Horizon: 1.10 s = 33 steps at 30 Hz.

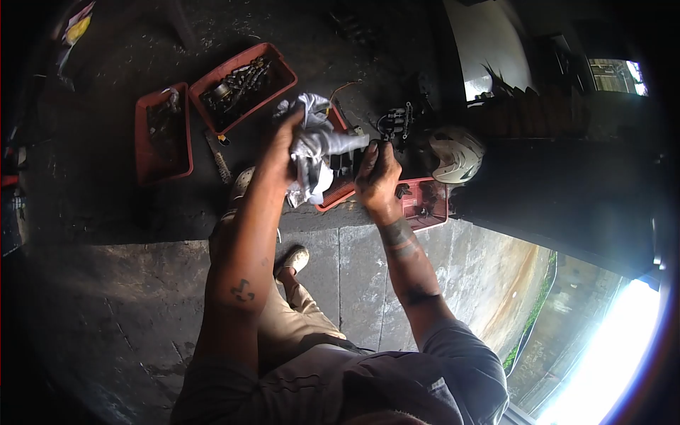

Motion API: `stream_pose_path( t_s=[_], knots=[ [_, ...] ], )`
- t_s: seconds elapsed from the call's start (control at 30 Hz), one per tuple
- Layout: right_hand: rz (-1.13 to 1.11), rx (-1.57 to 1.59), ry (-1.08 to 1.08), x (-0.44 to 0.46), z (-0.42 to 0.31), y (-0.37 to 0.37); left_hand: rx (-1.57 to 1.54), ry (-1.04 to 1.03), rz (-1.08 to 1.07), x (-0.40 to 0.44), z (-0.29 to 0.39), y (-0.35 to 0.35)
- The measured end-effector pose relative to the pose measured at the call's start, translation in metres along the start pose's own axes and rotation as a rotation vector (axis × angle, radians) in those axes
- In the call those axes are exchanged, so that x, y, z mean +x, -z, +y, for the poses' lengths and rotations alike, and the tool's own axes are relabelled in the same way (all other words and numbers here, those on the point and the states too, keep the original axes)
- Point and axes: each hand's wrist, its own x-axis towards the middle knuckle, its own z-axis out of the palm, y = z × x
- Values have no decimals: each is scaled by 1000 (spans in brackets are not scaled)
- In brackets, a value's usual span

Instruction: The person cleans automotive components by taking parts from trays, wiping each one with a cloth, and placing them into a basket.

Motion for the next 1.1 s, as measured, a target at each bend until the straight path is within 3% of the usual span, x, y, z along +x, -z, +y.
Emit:
stream_pose_path(
  t_s=[0.03,0.1,0.17,0.27,0.3,0.37,0.43,0.5,0.63,0.7,0.8,0.87,0.9,0.97,1.03,1.07,1.1],
  knots=[
    [-10,-31,25,1,4,2,230,76,158,-16,7,-24],
    [-22,-57,69,6,8,3,341,159,60,-19,-14,-27],
    [-36,-81,113,5,10,4,207,4,117,-6,-40,-29],
    [-102,-120,246,-3,19,8,305,46,114,-3,-46,-25],
    [-81,-157,339,-6,24,13,284,185,-186,-6,-37,-13],
    [-124,-150,436,-8,32,23,298,232,-185,-4,-45,-3],
    [-140,-146,444,-16,37,27,443,272,-190,-5,-42,-3],
    [-158,-143,460,-18,40,28,682,198,13,-6,-53,-11],
    [-114,-32,403,-24,34,27,633,268,-18,0,-52,3],
    [-166,-67,339,-22,30,33,602,229,-43,2,-53,2],
    [-154,24,436,-20,26,32,574,117,46,-6,-52,-12],
    [-146,8,436,-28,27,32,608,228,101,-5,-51,-14],
    [-145,8,410,-29,24,31,634,326,156,-2,-50,-15],
    [-152,13,393,-35,25,29,664,241,137,18,-56,1],
    [71,1333,-587,-46,27,25,569,-107,135,22,-52,-14],
    [78,643,-384,-42,27,30,537,-88,168,16,-44,-22],
    [89,637,-383,-27,10,34,387,-52,-5,18,-34,-23]
  ],
)
